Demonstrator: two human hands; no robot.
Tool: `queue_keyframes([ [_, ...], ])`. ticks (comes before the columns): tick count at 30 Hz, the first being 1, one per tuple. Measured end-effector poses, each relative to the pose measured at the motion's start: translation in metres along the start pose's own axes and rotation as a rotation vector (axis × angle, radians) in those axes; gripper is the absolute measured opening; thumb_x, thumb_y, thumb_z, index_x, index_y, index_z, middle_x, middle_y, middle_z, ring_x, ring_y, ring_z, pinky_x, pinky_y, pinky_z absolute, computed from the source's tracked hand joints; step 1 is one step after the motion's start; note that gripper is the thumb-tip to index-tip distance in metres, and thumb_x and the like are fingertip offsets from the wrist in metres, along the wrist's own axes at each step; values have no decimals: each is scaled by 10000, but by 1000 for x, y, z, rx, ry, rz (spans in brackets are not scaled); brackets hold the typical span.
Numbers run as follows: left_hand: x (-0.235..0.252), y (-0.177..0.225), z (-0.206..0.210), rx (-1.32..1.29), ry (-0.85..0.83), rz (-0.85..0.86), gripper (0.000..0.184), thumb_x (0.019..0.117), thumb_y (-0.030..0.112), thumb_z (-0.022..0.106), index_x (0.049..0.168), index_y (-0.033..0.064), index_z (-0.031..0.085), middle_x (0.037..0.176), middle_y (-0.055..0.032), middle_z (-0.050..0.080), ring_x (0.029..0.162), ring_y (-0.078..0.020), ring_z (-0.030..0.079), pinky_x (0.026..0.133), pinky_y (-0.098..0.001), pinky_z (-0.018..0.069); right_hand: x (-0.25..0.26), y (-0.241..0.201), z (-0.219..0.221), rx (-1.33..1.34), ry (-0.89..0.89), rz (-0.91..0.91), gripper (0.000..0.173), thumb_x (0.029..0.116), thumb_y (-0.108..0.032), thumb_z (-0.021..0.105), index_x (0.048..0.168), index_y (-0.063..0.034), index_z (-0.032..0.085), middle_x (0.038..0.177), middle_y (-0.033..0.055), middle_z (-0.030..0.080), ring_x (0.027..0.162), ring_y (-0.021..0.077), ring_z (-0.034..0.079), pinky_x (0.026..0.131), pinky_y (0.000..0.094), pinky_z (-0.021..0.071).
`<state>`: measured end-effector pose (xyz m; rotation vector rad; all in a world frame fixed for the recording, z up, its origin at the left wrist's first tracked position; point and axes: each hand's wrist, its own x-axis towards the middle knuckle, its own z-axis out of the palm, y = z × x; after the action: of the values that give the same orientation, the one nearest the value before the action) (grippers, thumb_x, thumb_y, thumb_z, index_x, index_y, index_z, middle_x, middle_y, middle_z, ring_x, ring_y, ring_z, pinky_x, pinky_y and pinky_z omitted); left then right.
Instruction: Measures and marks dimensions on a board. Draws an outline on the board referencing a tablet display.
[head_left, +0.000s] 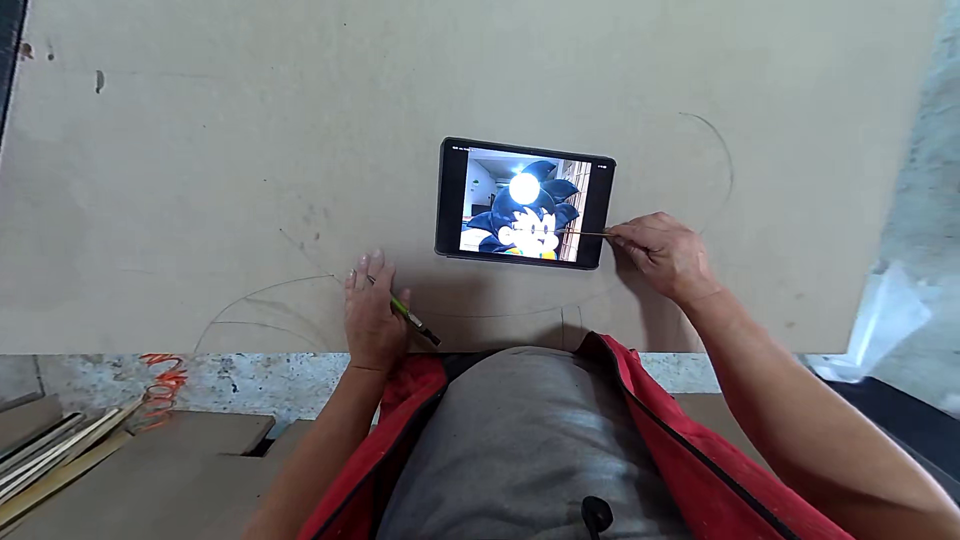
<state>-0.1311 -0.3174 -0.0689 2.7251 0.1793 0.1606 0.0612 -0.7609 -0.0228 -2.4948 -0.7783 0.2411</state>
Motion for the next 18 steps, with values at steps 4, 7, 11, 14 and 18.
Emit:
queue_keyframes([
  [4, 1, 1, -2, -9, -6, 10, 450, 1079, 312, 447, 1438, 56, 537, 1614, -125, 426, 1539, -264, 324, 1275, -514, 215, 0, -1, 0, -21, -3, 0, 257, 1050, -202, 549, 1162, -165, 776, 1126, 64, 758, 1136, 249, 684, 1000, 443, 532],
  [7, 1, 1, -2, -13, 0, 14, 446, 1079, 309, 450, 1440, 63, 538, 1615, -116, 427, 1540, -253, 324, 1277, -507, 218, 0, -3, 0, -30, 0, 14, 258, 1050, -209, 550, 1166, -170, 777, 1126, 65, 759, 1133, 251, 687, 999, 450, 533],
  [11, 0, 1, -1, -8, 8, 24, 447, 1077, 308, 458, 1445, 65, 534, 1622, -108, 418, 1543, -246, 317, 1280, -506, 216, 0, -3, 0, -34, 4, 12, 249, 1054, -219, 557, 1158, -176, 779, 1123, 59, 759, 1130, 243, 686, 992, 443, 535],
  [14, 0, 1, -1, -9, 11, 21, 447, 1079, 310, 454, 1445, 66, 532, 1623, -108, 416, 1544, -242, 315, 1281, -500, 213, 0, -2, 1, -36, 7, 5, 249, 1053, -215, 556, 1157, -177, 779, 1128, 57, 759, 1134, 243, 684, 988, 442, 534],
  [18, 1, 1, 0, -9, 17, 27, 446, 1082, 313, 445, 1442, 66, 532, 1625, -106, 414, 1545, -240, 311, 1282, -497, 209, 0, -3, 1, -38, 16, -1, 250, 1053, -212, 555, 1154, -171, 780, 1120, 55, 761, 1124, 243, 689, 983, 436, 538],
])
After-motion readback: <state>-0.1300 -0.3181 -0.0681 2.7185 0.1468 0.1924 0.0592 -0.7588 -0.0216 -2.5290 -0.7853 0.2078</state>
